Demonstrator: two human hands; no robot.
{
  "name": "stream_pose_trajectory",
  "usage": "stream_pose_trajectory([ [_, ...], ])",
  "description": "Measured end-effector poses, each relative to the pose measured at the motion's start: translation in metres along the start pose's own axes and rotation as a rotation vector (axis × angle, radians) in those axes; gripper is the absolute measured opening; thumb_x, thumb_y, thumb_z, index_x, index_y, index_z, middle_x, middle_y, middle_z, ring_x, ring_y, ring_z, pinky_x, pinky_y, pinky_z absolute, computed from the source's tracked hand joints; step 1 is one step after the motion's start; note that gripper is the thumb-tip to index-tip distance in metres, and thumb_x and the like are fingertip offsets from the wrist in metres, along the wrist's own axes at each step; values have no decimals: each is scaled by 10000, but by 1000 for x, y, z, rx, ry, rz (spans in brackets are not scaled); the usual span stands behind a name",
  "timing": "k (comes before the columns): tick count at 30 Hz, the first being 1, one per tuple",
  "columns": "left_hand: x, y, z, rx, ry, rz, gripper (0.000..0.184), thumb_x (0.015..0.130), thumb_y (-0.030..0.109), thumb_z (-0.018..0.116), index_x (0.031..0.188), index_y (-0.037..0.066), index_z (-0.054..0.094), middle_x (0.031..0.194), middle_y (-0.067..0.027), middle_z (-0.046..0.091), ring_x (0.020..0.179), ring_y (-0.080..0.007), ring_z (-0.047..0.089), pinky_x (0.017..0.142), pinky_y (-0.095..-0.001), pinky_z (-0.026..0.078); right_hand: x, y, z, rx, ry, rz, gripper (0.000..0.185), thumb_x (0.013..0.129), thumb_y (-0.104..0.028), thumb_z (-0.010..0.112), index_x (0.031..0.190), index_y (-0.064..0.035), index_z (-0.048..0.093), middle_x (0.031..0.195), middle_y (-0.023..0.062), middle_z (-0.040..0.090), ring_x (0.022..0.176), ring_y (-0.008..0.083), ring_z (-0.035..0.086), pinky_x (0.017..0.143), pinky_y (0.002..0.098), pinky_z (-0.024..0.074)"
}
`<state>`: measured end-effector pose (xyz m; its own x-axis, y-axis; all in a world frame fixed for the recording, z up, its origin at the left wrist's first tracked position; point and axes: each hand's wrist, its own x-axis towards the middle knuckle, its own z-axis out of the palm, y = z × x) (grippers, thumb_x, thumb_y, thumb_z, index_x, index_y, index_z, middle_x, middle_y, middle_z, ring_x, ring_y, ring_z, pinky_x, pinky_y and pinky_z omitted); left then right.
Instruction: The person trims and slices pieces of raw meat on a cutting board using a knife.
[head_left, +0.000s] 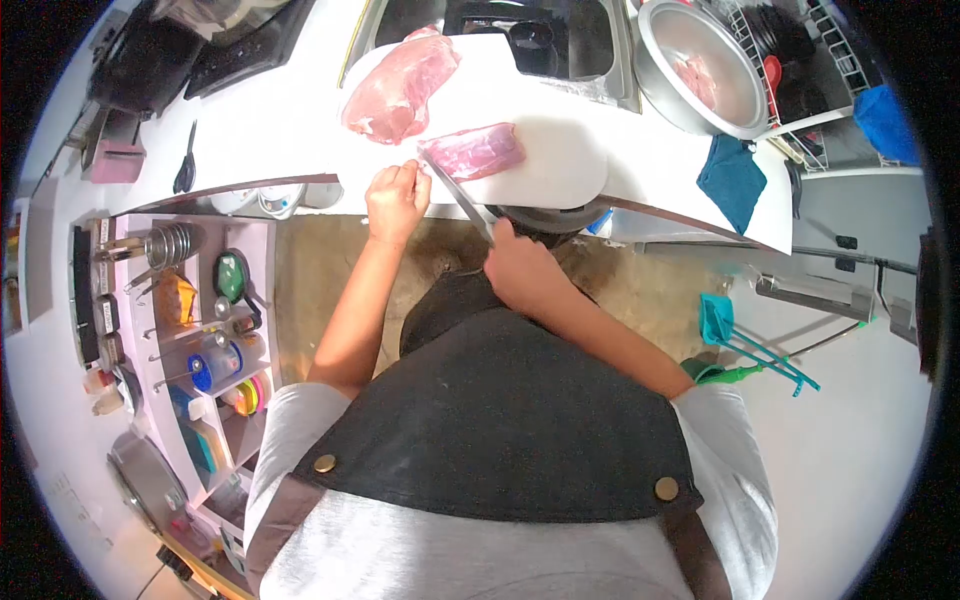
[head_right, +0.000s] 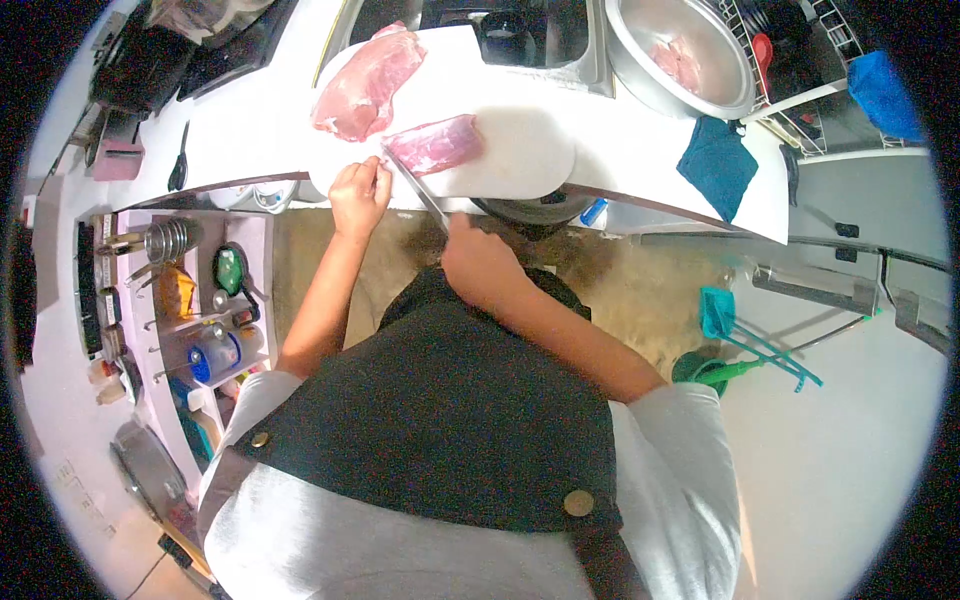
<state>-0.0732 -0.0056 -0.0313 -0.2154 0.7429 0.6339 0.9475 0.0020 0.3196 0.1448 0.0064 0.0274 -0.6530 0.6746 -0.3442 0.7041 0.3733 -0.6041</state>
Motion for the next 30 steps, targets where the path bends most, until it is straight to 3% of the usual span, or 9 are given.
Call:
stream_pose_trajectory([
  [6,0,3,-18,-109,109,-325,92,754,59,644,807,-14,663,623,-108,602,537,-205,567,538,-309,471,-32,18,-38,-62,-112,18,264,868,-227,501,1012,-23,416,782,299,619,777,482,615,731,578,485],
  [8,-26,-22,-21,-291,425,-464,93,796,55,638,825,-27,673,684,-87,653,570,-118,552,546,-265,446,-49,31,-50,-27,-99,39,256,860,-227,516,1011,-44,421,758,299,606,762,488,599,712,581,470],
  [11,-76,-35,-37,-604,334,-942,130,862,100,627,890,13,720,789,-77,700,681,-100,605,646,-245,481,-77,66,-57,68,67,-5,229,854,-200,539,986,-47,432,740,280,599,726,488,584,666,580,443],
  [12,-95,-35,-22,-608,338,-943,130,862,100,627,890,13,720,789,-77,700,681,-100,605,646,-245,481,-86,75,-59,88,173,12,216,851,-185,546,976,-45,441,730,268,595,705,487,573,645,570,432],
  [14,-121,-30,4,-385,-144,-858,138,851,162,665,894,54,740,841,-73,717,724,-95,627,690,-260,500,-100,89,-66,102,282,30,203,847,-170,553,966,-43,449,719,256,592,684,487,562,623,561,422],
  [17,-95,30,63,-573,-536,-768,208,808,271,728,837,66,752,796,-62,720,740,-130,656,698,-289,510,-114,103,-75,184,306,154,190,851,-157,540,976,-32,471,714,258,578,702,482,559,622,538,423],
  [18,-85,40,93,-679,-659,-663,259,798,267,737,960,65,728,881,-93,715,790,-179,669,723,-312,522,-118,106,-76,166,331,145,206,854,-156,536,1004,-25,480,725,265,573,715,482,559,628,526,427],
  [22,-77,80,256,-358,-71,-175,370,853,238,621,1180,65,596,1068,-139,657,908,-287,657,847,-380,514,-139,102,-82,173,342,183,273,859,-155,536,1089,-14,499,783,279,579,765,479,567,662,502,444],
  [30,-89,109,315,-155,-268,-137,295,854,208,604,1114,74,634,962,-124,670,895,-291,658,839,-396,509,-159,105,-95,215,272,463,294,860,-178,553,1102,-18,509,817,282,597,788,469,591,689,478,461],
])
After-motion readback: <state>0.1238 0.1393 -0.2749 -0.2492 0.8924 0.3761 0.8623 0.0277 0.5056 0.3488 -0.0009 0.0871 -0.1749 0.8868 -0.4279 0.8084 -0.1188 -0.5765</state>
